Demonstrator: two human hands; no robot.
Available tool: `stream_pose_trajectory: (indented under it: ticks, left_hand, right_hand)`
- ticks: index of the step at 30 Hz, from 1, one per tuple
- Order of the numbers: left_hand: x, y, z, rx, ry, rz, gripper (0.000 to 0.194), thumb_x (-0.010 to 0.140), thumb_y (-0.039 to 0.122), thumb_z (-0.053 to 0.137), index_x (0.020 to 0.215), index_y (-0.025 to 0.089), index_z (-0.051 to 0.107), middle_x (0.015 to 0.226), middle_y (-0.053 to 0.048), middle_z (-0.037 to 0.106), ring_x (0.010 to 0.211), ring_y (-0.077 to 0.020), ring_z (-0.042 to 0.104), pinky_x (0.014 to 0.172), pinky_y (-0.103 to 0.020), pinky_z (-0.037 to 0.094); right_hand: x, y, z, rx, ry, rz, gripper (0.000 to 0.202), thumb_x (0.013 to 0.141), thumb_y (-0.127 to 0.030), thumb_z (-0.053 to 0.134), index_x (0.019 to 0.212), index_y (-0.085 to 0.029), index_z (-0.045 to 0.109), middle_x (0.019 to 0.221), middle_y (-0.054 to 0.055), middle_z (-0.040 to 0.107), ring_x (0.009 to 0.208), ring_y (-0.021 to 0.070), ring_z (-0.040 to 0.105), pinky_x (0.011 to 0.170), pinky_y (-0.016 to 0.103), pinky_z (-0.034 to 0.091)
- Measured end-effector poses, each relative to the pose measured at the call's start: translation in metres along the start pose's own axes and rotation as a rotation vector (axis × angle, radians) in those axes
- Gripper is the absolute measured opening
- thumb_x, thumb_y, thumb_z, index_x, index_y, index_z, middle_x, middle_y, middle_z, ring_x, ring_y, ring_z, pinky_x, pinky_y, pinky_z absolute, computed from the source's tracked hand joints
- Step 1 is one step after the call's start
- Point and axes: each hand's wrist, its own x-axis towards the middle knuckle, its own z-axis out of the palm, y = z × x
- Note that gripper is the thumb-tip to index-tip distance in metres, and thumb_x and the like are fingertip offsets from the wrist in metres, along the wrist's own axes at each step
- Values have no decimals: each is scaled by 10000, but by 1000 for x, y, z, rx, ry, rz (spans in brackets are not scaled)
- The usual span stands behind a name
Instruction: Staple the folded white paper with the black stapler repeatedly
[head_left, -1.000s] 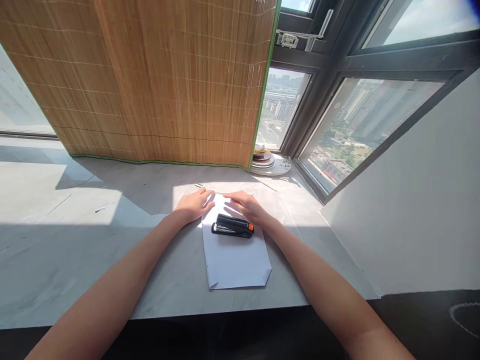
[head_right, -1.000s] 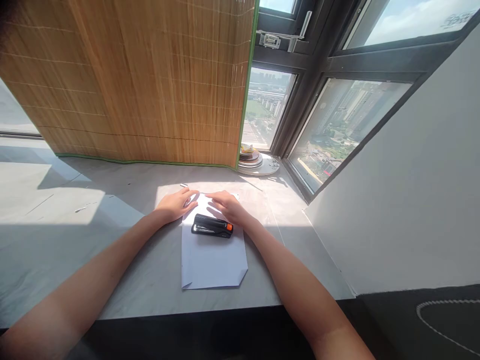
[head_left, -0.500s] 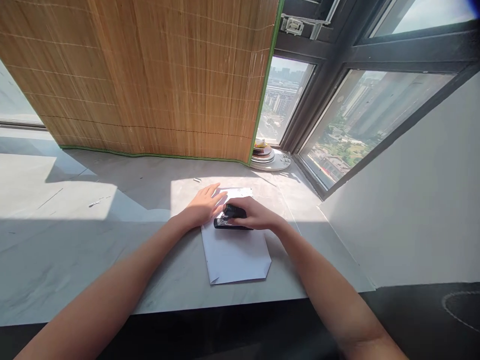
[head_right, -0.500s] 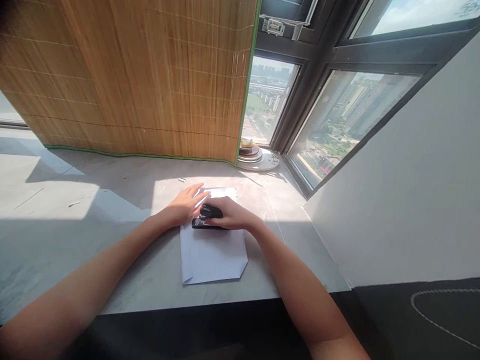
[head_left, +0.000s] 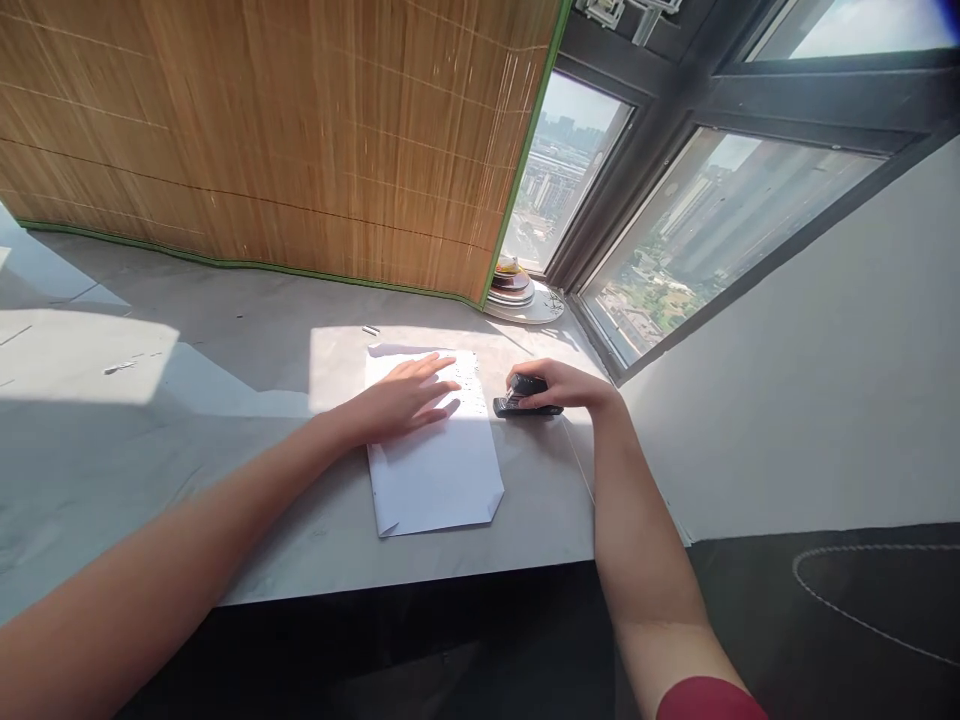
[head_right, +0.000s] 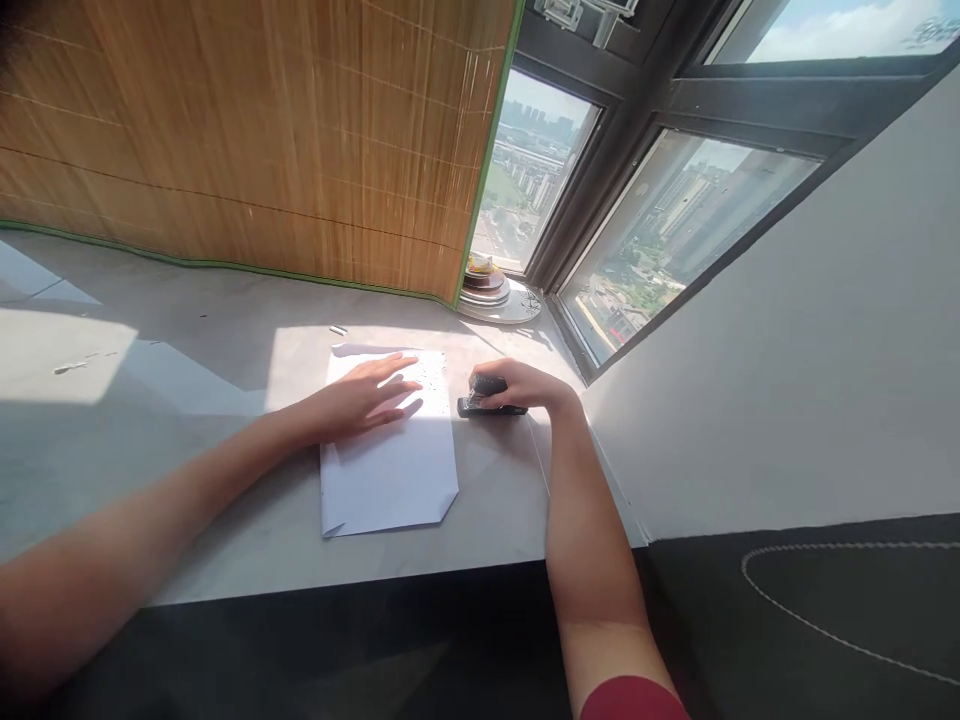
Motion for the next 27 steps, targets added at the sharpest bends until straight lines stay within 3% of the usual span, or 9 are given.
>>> stream_pose_trajectory:
  ticks: [6, 13, 21, 27]
  left_hand:
    - [1, 19, 7, 36, -139, 154, 583, 1126, 576, 493, 1669, 366, 490, 1787, -121, 376, 1597, -405, 418, 1257, -623, 368]
    - [1, 24, 3, 42, -153, 189, 618, 1117, 608, 476, 1691, 380, 452, 1784, -107, 388, 1568, -399, 442, 1228, -560, 373]
    - [1, 19, -5, -13, -158, 219, 498, 1080, 530, 602, 1537, 335, 638, 1744, -115, 456, 1589, -382, 417, 1253, -561, 348]
    - [1, 17, -6, -24, -162, 257, 482, 1083, 483, 602, 1539, 330, 633, 1654, -151, 555, 1528, -379, 497, 1206, -548, 403]
  right_hand:
    - [7, -6, 4, -50, -89, -9, 285, 929, -421, 762, 1112, -205, 734, 1029, 30, 724, 911, 199, 609, 820, 306, 450]
    - [15, -20, 12, -107, -123, -19, 272, 943, -413, 749, 1118, -207, 712, 1003, 22, 703, 874, 181, 569, 789, 296, 408]
    - [11, -24, 8, -77, -170, -29, 284, 929, -442, 763, 1070, -199, 724, 976, 18, 702, 855, 170, 568, 767, 290, 390]
    - [15, -30, 13, -64, -213, -44, 275, 918, -426, 780, 1052, -192, 725, 916, 3, 684, 822, 159, 554, 750, 288, 382]
